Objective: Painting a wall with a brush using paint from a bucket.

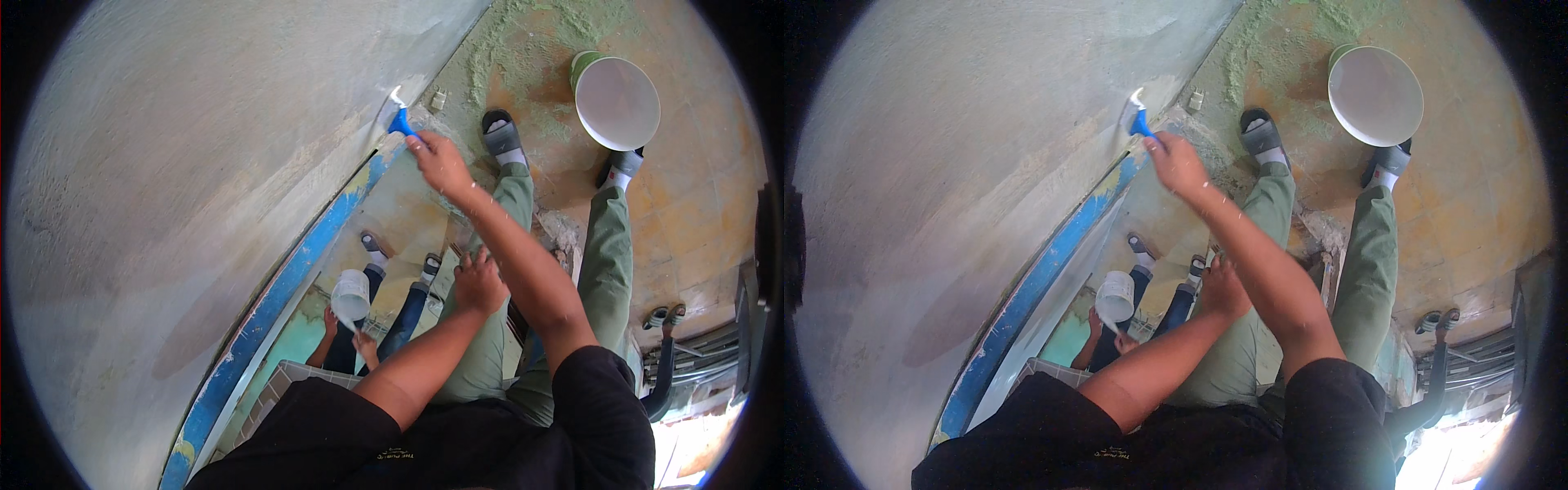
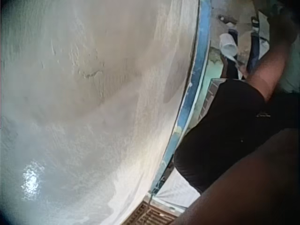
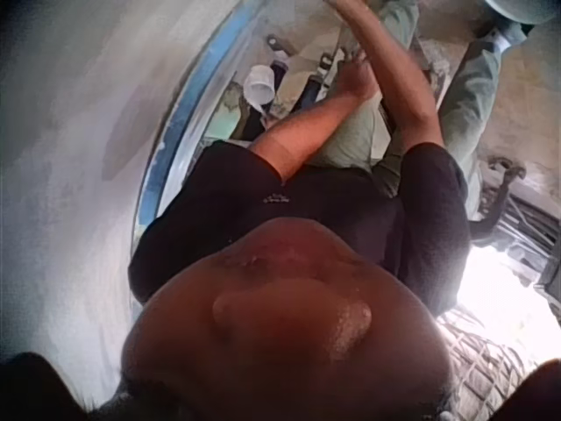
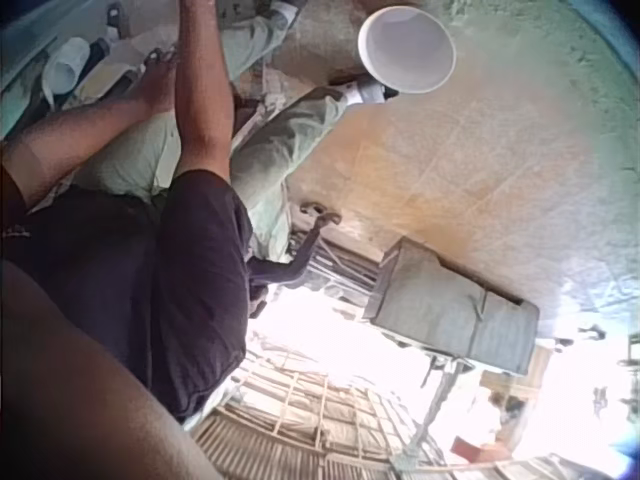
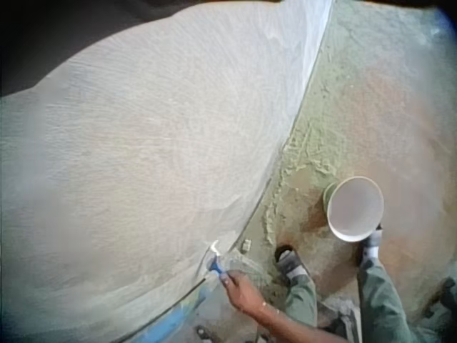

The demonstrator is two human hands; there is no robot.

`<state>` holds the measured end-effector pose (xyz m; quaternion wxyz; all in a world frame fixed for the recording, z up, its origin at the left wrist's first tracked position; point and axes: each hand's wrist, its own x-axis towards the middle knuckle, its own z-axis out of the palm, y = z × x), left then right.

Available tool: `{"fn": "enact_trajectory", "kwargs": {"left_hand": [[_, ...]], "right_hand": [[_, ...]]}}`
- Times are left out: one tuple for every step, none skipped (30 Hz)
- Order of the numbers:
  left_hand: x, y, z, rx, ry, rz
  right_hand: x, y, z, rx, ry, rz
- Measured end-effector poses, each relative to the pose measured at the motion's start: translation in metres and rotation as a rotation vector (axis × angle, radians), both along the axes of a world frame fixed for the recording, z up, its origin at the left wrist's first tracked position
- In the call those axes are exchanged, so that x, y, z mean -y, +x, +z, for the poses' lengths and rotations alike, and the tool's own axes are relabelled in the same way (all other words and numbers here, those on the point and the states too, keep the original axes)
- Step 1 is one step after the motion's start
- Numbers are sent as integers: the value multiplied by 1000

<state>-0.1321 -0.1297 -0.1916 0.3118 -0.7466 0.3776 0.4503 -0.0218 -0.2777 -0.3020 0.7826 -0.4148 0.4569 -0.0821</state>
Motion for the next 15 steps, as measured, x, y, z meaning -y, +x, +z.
{"fn": "enact_trajectory", "kwargs": {"left_hand": [[-9,3,3,8,7,-2],[-20,5,5,-14,-183,16],[-32,8,2,-38,-380,33],[-62,17,-10,-37,-625,-37],[-55,11,-11,-45,-628,-29],[-32,1,-11,1,-379,34],[-9,-4,-8,52,-130,90],[10,-3,-1,41,-117,158],[14,0,-1,44,-126,160],[16,3,0,46,-156,184],[18,6,2,48,-188,207],[18,8,3,54,-205,207],[13,9,3,43,-241,201],[8,11,5,33,-278,193],[-3,19,8,28,-309,180]], "right_hand": [[6,-1,33,34,58,2],[5,-6,58,95,32,-21],[6,-12,83,155,-2,-44],[15,-11,120,240,27,-3],[19,-21,141,285,58,50],[24,-30,154,368,30,60],[27,-35,164,458,3,68],[30,-39,170,449,-4,74],[34,-40,180,559,-89,109],[37,-41,188,670,-176,146],[38,-40,190,674,-187,152],[38,-39,185,644,-229,123],[39,-38,179,610,-274,95],[41,-34,165,526,-248,124],[35,-24,148,446,-219,145]]}}
